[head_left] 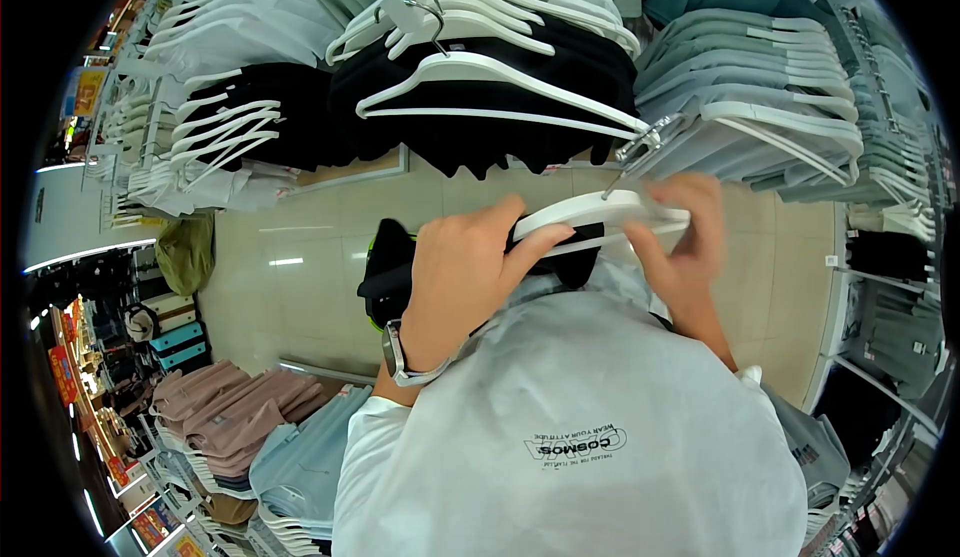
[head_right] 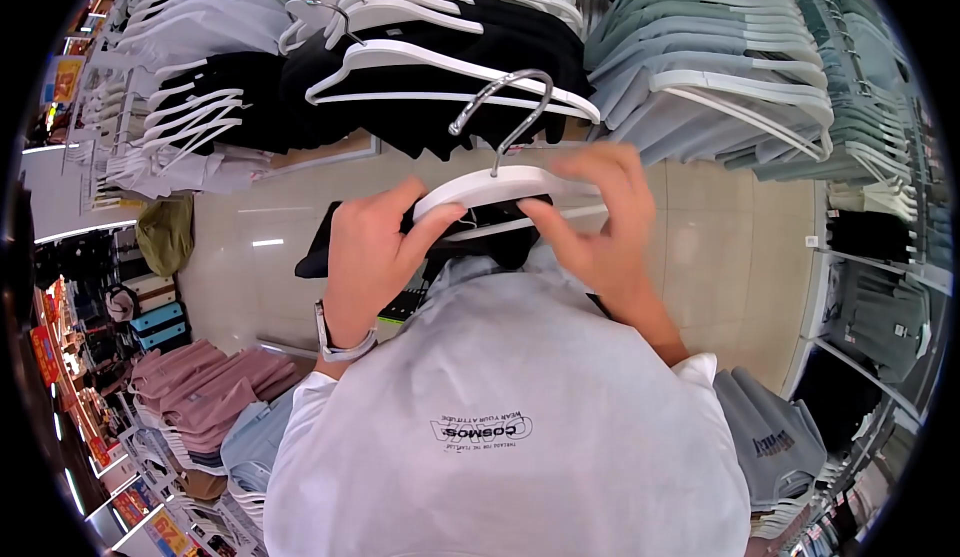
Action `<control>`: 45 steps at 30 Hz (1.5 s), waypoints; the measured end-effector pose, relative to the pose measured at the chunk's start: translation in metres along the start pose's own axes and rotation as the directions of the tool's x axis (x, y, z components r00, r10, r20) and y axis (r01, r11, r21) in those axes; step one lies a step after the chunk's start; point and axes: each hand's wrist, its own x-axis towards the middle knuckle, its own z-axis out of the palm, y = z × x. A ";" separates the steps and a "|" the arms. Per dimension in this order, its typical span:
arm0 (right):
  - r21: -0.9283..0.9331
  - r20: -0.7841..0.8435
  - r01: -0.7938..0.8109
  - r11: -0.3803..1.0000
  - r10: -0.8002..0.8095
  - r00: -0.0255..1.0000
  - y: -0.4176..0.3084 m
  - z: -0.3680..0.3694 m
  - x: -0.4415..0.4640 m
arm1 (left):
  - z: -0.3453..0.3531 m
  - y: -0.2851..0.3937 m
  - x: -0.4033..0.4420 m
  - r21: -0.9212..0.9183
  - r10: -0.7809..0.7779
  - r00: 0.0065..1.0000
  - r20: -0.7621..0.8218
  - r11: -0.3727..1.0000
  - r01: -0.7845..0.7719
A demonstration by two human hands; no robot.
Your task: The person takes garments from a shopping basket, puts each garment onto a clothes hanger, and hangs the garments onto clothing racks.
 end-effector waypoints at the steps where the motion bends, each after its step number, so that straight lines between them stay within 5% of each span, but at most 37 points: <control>1: 0.038 -0.017 0.030 0.999 -0.029 0.999 -0.005 -0.004 -0.008 | -0.001 -0.002 0.000 -0.001 -0.006 1.000 -0.011 1.000 0.006; 2: 0.078 -0.033 0.059 0.995 -0.057 0.998 -0.010 -0.008 -0.016 | -0.001 -0.003 -0.001 -0.002 -0.013 1.000 -0.022 1.000 0.013; 3: 0.184 0.142 0.013 0.983 -0.040 0.989 -0.013 -0.009 -0.022 | -0.003 -0.003 -0.002 -0.010 -0.006 1.000 -0.029 1.000 0.006; 4: 0.077 0.398 -0.156 0.985 0.113 0.910 -0.015 -0.008 -0.022 | -0.004 -0.004 -0.003 -0.018 0.003 0.999 -0.039 1.000 -0.003; 6: -0.246 0.748 -0.368 0.897 0.417 0.516 -0.020 -0.002 -0.021 | -0.006 -0.005 -0.005 -0.030 0.010 0.997 -0.077 0.999 -0.012; 7: -0.388 0.745 -0.355 0.851 0.516 0.422 -0.013 0.006 -0.028 | -0.006 -0.006 -0.005 -0.034 0.010 0.994 -0.106 0.999 -0.014; 11: -0.638 0.527 -0.388 0.665 0.745 0.409 0.030 0.027 -0.051 | -0.008 -0.010 -0.011 -0.047 0.002 0.989 -0.148 0.999 -0.009; 15: -0.421 0.529 -0.424 0.802 0.597 0.603 0.061 0.050 -0.073 | -0.005 -0.011 -0.015 -0.071 -0.006 0.991 -0.136 0.997 -0.004; 19: -0.290 0.597 -0.478 0.829 0.547 0.587 0.074 0.067 -0.083 | -0.006 -0.011 -0.020 -0.141 -0.045 0.993 -0.105 0.990 0.030; 23: -0.316 0.474 -0.416 0.853 0.522 0.710 0.093 0.067 -0.079 | -0.012 -0.020 -0.028 -0.212 -0.122 0.987 -0.108 0.972 0.097; 24: -0.126 0.466 -0.693 0.710 0.659 0.591 0.101 0.058 -0.075 | -0.013 -0.027 -0.030 -0.198 -0.116 0.983 -0.145 0.976 0.086; 26: 0.239 0.560 -0.959 0.150 0.786 0.262 0.111 0.041 -0.065 | -0.017 -0.045 -0.038 -0.165 -0.106 0.971 -0.216 0.984 0.071; 29: 0.553 0.733 -0.815 -0.175 0.567 0.376 0.091 0.014 -0.043 | -0.023 -0.050 -0.043 -0.229 -0.122 0.971 -0.206 0.971 0.073; 33: 0.526 0.842 -0.650 -0.548 0.446 0.304 0.103 -0.006 -0.052 | -0.024 -0.059 -0.046 -0.301 -0.075 0.972 -0.221 0.954 0.005; 34: 0.527 0.849 -0.605 -0.597 0.334 0.409 0.106 -0.008 -0.054 | -0.024 -0.061 -0.047 -0.294 -0.069 0.974 -0.218 0.956 0.002; 39: 0.477 0.864 -0.653 -0.588 0.448 0.228 0.086 -0.032 -0.032 | -0.024 -0.063 -0.048 -0.293 -0.029 0.971 -0.236 0.955 -0.043; 42: 0.456 0.885 -0.602 -0.655 0.268 0.380 0.087 -0.038 -0.024 | -0.022 -0.065 -0.047 -0.276 0.010 0.959 -0.282 0.957 -0.091; 45: 0.506 0.858 -0.700 -0.504 0.376 0.349 0.073 -0.046 -0.013 | -0.015 -0.065 -0.045 -0.298 0.042 0.930 -0.364 0.941 -0.159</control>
